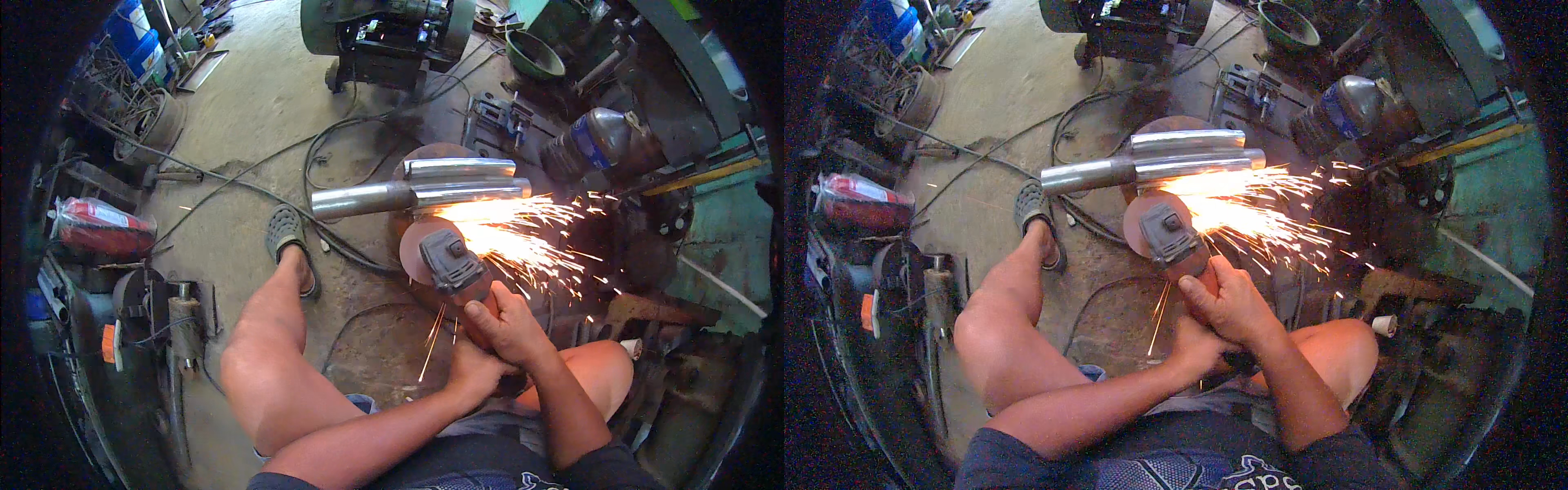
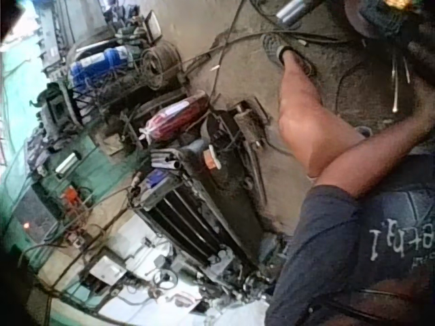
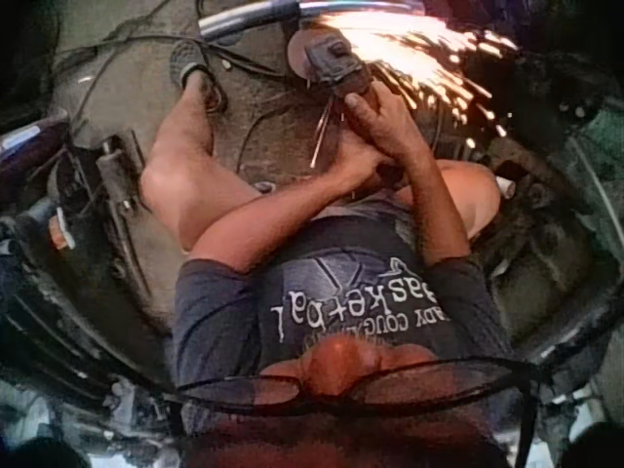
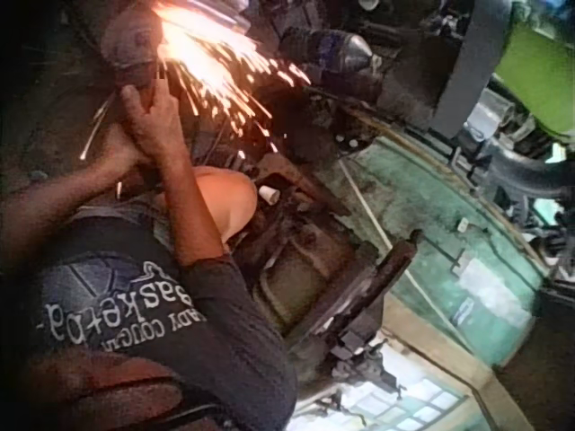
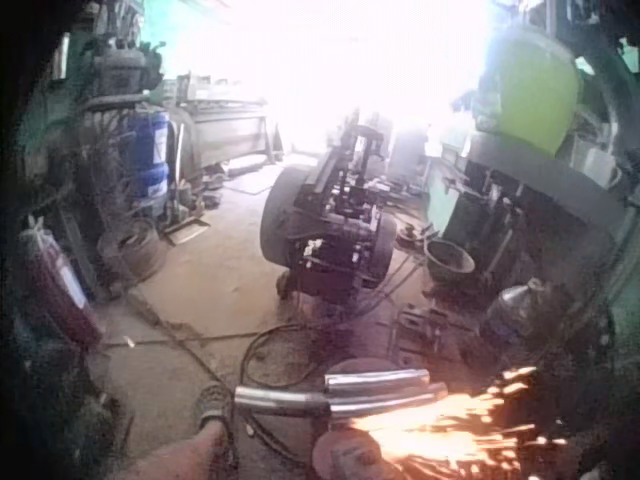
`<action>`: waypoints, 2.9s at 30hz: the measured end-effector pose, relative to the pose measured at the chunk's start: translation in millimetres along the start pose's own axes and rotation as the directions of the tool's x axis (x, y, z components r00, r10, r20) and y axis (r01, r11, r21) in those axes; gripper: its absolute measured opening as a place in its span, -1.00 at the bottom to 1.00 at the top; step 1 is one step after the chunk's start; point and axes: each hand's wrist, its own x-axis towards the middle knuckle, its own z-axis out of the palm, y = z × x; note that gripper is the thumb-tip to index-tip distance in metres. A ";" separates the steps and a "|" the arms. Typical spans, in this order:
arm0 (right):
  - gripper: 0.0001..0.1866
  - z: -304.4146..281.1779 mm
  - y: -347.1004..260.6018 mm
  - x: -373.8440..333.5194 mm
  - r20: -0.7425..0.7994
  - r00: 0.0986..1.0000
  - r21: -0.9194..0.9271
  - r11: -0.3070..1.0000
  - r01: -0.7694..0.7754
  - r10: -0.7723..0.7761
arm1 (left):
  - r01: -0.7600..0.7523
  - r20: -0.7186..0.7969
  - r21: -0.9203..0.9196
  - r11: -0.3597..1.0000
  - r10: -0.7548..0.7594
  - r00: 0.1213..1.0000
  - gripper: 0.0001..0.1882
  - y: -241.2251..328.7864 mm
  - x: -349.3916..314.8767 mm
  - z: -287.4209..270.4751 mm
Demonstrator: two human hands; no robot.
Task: The person uses an angle grinder to smooth the edges of metal pipes clamped in a vise. Sparks fly as the grinder contacts the metal. The person adjusts the pipe position and continues grinding different sections.
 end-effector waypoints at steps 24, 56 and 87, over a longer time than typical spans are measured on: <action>-0.34 -12.6 12.2 -2.3 -0.043 0.999 0.023 1.000 0.013 -0.012 | 0.025 0.065 0.030 0.999 -0.027 0.997 -0.30 8.8 4.0 6.3; -0.35 -26.2 32.5 -7.4 -0.089 0.996 -0.004 1.000 -0.012 0.012 | 0.096 0.030 0.336 0.937 -0.113 0.993 -0.27 2.7 14.5 19.0; -0.30 -53.1 49.3 -15.4 -0.130 0.987 0.054 0.995 -0.087 0.093 | 0.027 0.083 0.281 0.959 -0.052 0.995 -0.41 17.4 20.9 48.1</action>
